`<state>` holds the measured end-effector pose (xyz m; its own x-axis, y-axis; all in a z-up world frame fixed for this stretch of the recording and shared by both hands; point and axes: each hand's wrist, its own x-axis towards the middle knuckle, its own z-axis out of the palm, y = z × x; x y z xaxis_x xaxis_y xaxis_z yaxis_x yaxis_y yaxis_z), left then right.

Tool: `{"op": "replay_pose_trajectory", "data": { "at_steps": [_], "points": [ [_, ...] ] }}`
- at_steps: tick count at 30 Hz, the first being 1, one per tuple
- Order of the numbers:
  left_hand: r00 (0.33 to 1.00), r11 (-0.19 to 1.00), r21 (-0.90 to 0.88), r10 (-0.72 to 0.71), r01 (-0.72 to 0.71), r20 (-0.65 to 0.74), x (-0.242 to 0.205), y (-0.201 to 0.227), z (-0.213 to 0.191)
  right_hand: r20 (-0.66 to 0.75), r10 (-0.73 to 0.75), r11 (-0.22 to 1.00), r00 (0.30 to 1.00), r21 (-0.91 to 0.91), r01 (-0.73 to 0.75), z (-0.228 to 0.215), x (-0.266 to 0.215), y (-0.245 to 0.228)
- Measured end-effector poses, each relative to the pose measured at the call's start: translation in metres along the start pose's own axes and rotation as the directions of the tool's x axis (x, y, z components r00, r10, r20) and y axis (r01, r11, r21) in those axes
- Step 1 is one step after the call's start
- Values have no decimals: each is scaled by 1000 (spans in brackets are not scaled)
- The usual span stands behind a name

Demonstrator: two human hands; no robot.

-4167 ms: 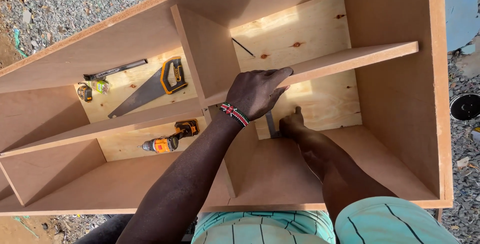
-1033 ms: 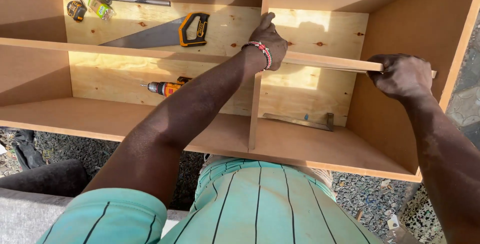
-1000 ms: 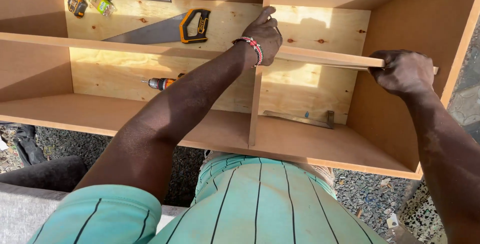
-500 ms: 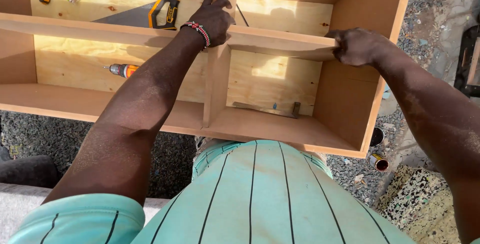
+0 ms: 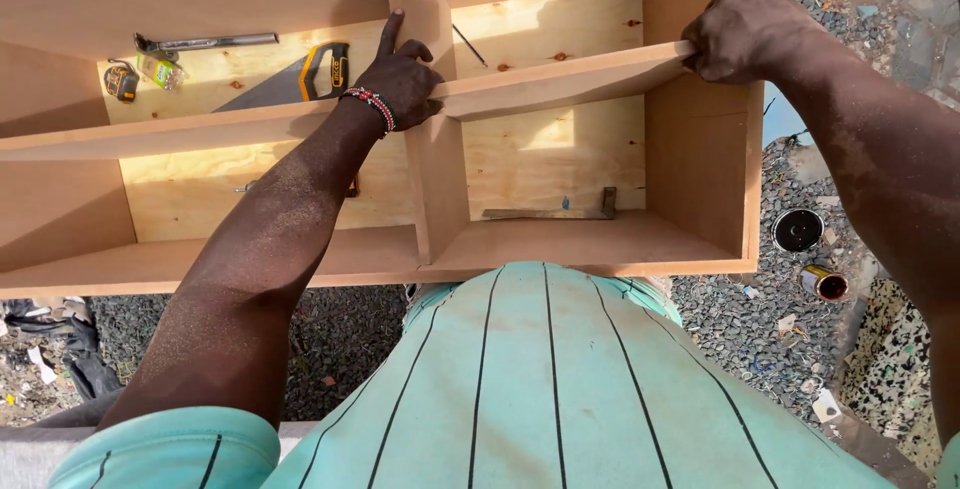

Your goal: Positioning and securing wooden boards into a larger furniture frame using a power drill

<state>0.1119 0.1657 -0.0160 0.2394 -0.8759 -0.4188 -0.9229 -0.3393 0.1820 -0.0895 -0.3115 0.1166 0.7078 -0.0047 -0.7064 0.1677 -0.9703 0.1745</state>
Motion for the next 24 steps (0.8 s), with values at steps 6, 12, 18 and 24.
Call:
{"op": "replay_pose_trajectory", "data": {
  "at_steps": [6, 12, 18, 24],
  "points": [
    [997, 998, 39, -52, 50, 49, -10, 5, -10, 83, 84, 992, 993, 90, -91, 8, 14, -2],
    [998, 999, 11, -52, 52, -28, -13, -9, 5, -74, -33, 999, 997, -28, 31, 17, 23, -3],
    [996, 999, 7, -31, 32, -78, -12, -16, 11, -53, -10, 1000, 999, -19, 9, 23, 31, 0],
    [997, 995, -62, -77, 76, -9, -10, -1, -1, -5, 5, 998, 1000, -69, -5, 21, 25, 0]
  ]
}}
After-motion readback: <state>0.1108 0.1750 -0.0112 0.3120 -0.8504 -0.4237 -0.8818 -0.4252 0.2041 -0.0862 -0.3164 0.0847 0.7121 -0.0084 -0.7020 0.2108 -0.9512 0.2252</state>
